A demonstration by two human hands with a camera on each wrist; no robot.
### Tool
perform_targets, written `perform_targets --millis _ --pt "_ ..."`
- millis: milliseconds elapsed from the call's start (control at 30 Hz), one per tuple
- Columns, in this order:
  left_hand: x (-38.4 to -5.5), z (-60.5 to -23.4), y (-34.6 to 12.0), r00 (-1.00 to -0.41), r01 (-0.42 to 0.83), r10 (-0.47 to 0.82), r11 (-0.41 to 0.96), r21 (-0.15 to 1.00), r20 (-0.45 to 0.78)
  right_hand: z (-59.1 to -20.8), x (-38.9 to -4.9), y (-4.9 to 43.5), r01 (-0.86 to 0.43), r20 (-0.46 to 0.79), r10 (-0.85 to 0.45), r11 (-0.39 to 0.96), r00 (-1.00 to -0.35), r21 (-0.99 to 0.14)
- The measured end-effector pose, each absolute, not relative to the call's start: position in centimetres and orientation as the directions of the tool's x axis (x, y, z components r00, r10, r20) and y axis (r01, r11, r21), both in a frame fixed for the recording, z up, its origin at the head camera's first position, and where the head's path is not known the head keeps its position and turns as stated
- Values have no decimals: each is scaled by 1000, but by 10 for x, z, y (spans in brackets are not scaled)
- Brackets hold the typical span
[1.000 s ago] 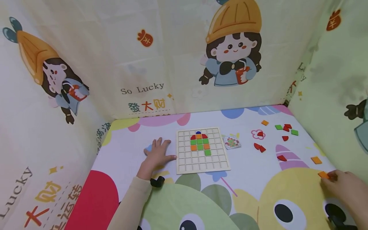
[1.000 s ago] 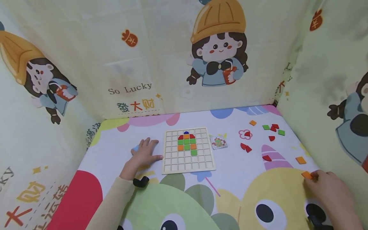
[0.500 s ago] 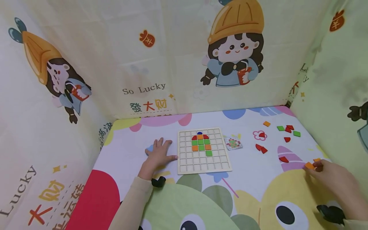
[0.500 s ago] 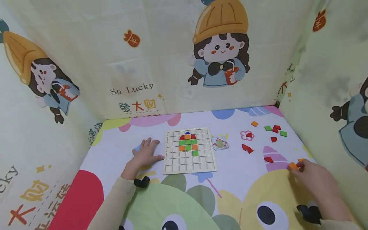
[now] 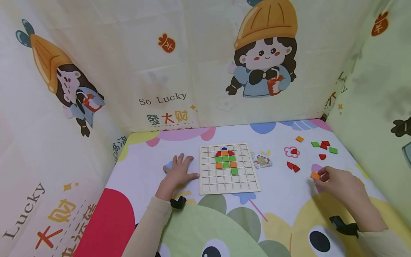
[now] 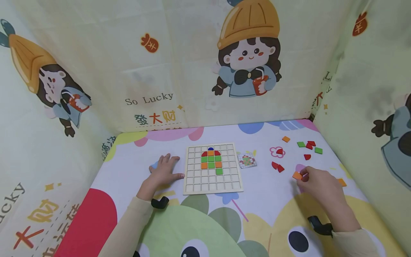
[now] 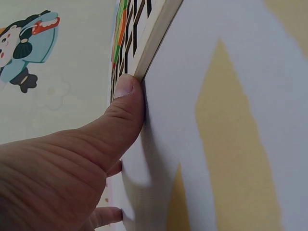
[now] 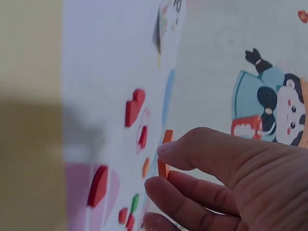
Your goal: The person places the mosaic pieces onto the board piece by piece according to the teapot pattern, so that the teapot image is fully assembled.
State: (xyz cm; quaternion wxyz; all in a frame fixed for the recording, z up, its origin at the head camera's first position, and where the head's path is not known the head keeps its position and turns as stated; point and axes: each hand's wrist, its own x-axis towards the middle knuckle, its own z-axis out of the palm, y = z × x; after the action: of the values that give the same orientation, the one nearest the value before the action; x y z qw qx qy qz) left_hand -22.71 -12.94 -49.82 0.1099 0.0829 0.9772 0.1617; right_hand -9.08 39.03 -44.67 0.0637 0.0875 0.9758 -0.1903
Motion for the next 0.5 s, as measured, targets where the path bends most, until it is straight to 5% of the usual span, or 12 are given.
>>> perform_targets --millis 500 --pt "-226 -498 -130 -961 124 196 936 330 -194 -442 -133 318 -5 -21 -13 930 -1000 -368"
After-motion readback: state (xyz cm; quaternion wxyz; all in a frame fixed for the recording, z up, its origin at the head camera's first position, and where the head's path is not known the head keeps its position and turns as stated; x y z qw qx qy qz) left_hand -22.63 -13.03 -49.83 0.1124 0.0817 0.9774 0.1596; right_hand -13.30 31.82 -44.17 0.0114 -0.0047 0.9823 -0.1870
